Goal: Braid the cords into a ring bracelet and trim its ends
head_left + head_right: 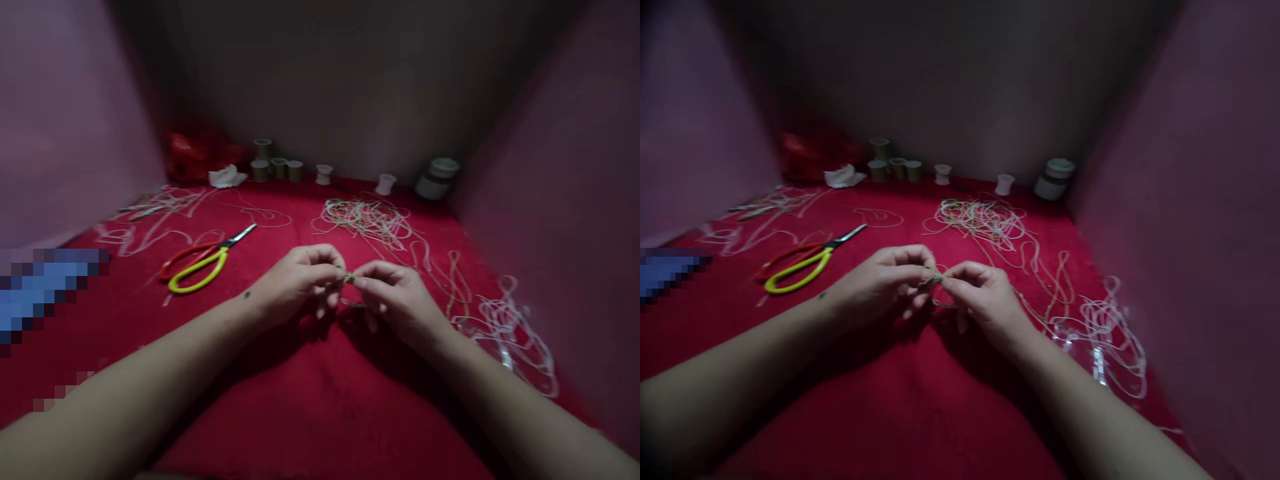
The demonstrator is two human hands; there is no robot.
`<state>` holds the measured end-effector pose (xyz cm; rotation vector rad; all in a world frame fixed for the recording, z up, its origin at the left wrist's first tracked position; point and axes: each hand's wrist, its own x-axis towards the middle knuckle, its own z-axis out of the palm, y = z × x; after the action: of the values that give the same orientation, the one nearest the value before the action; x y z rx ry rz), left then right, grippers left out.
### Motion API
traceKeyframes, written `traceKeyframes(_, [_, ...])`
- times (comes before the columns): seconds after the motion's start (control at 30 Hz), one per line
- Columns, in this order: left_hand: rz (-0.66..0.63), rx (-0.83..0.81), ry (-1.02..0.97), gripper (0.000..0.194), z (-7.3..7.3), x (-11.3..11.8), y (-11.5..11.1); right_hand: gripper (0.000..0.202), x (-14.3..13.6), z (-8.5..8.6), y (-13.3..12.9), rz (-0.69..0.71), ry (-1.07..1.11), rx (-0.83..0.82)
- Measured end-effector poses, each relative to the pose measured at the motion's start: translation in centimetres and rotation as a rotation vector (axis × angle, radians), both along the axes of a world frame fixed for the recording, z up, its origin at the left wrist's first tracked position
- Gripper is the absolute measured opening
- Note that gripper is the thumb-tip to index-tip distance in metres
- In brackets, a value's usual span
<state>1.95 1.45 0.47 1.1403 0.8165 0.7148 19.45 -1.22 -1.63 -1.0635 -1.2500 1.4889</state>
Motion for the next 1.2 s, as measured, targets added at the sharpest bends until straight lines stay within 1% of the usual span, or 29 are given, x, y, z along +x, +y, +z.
traceKeyframes(0.07, [-0.015,0.009,0.005,0.005,-0.1,-0.1,0.1,0.016,0.1,-0.3,0.3,0.031,0.079,-0.023])
traceKeyframes(0.17, [-0.024,0.004,-0.026,0.005,-0.2,-0.2,0.2,0.014,0.2,-0.5,0.5,0.051,0.098,-0.032])
traceKeyframes(0.27, [-0.025,0.007,-0.026,0.004,0.1,-0.3,0.1,0.014,0.2,-0.3,0.4,0.025,0.076,-0.004])
traceKeyframes(0.33, [-0.016,0.043,0.047,0.003,0.3,-0.4,0.1,0.014,0.2,-0.2,0.4,-0.003,0.001,0.050])
traceKeyframes(0.43, [0.071,0.128,0.182,0.003,0.7,-0.4,0.1,0.013,0.4,-0.2,0.5,-0.042,-0.191,0.227])
traceKeyframes(0.5, [0.141,0.159,0.197,0.002,0.8,-0.4,0.0,0.011,0.5,-0.4,0.5,-0.072,-0.319,0.397])
traceKeyframes(0.53, [0.156,0.168,0.190,0.004,0.8,-0.4,0.0,0.010,0.5,-0.5,0.5,-0.081,-0.379,0.485])
traceKeyframes(0.6, [0.126,0.187,0.191,0.012,0.8,-0.3,-0.2,0.010,0.5,-0.6,0.4,-0.082,-0.471,0.648])
traceKeyframes(0.67, [0.053,0.211,0.216,0.021,0.7,-0.2,-0.2,0.011,0.5,-0.7,0.3,-0.072,-0.515,0.769])
traceKeyframes(0.73, [-0.023,0.230,0.256,0.026,0.6,-0.2,-0.2,0.011,0.5,-0.6,0.3,-0.071,-0.532,0.845])
traceKeyframes(0.8, [-0.084,0.242,0.292,0.026,0.5,-0.1,-0.1,0.011,0.5,-0.6,0.3,-0.087,-0.549,0.885])
traceKeyframes(0.87, [-0.106,0.241,0.313,0.021,0.5,-0.1,0.0,0.010,0.5,-0.7,0.3,-0.097,-0.558,0.901])
traceKeyframes(0.97, [-0.065,0.199,0.317,0.012,0.5,-0.1,0.1,0.011,0.4,-0.7,0.2,-0.104,-0.523,0.861])
traceKeyframes(1.07, [-0.042,0.171,0.316,0.009,0.6,-0.3,0.2,0.018,0.4,-0.7,0.2,-0.092,-0.475,0.728])
traceKeyframes(1.2, [-0.037,0.195,0.318,0.008,0.8,-0.5,0.2,0.020,0.6,-0.8,0.4,-0.044,-0.405,0.543])
